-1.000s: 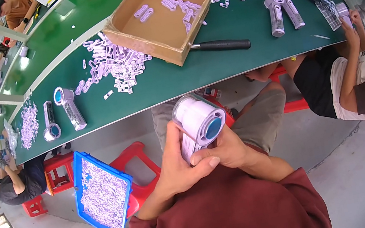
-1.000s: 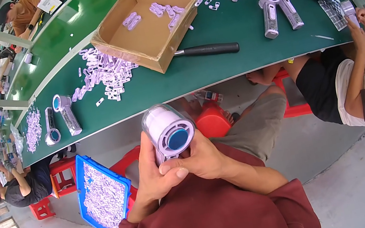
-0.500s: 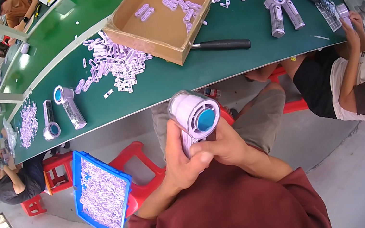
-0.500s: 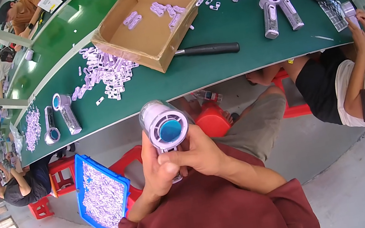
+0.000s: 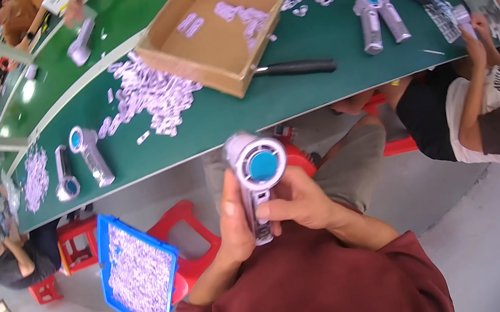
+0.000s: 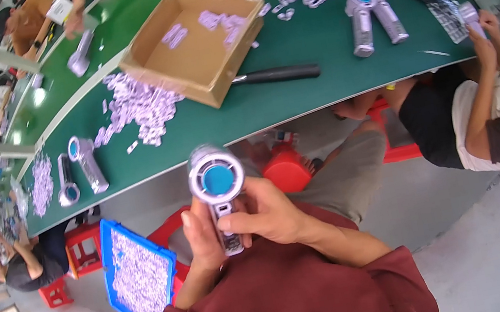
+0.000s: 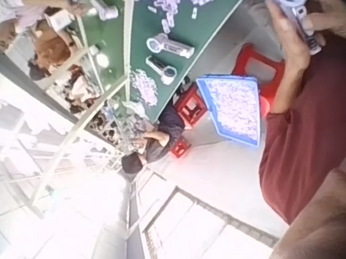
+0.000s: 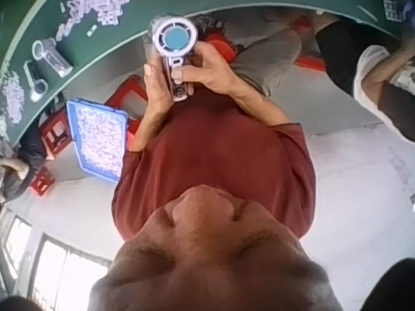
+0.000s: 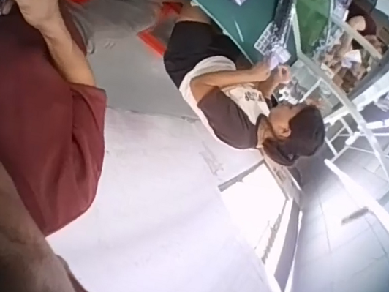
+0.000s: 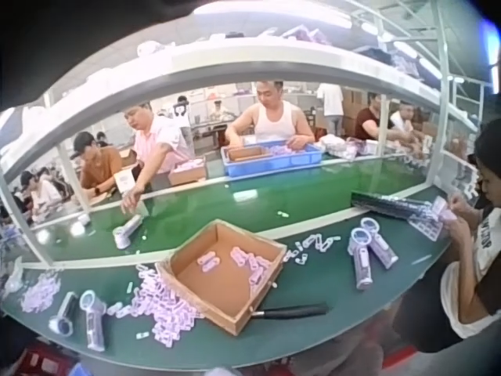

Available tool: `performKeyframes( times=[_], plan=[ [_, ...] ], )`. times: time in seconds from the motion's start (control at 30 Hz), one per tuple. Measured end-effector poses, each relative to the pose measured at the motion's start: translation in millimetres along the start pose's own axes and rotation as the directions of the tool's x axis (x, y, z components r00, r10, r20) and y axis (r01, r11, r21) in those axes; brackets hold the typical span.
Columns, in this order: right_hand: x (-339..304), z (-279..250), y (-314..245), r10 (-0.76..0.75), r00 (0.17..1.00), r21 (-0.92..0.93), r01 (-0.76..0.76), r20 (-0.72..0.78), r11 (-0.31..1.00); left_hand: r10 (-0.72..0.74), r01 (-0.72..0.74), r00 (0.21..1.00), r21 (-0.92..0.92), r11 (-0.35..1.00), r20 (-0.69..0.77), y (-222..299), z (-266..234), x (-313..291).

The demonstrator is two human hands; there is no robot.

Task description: The person assembles handheld fans by hand, attaching purple clips to fan casings on a production line.

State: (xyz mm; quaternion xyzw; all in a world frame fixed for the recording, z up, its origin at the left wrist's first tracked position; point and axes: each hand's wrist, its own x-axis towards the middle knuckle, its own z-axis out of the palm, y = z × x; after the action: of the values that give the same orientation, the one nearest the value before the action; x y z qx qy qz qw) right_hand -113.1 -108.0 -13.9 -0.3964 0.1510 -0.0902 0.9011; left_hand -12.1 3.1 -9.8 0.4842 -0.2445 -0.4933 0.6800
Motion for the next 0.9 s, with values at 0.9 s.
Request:
performKeyframes(
  times=[0.9],
  plan=[
    [-89, -190, -137, -0.55, 0.743, -0.442, 0.376, -0.381, 0.814, 0.907, -0.71, 0.338, -0.564, 0.422, 0.253, 150, -35, -38]
  ],
)
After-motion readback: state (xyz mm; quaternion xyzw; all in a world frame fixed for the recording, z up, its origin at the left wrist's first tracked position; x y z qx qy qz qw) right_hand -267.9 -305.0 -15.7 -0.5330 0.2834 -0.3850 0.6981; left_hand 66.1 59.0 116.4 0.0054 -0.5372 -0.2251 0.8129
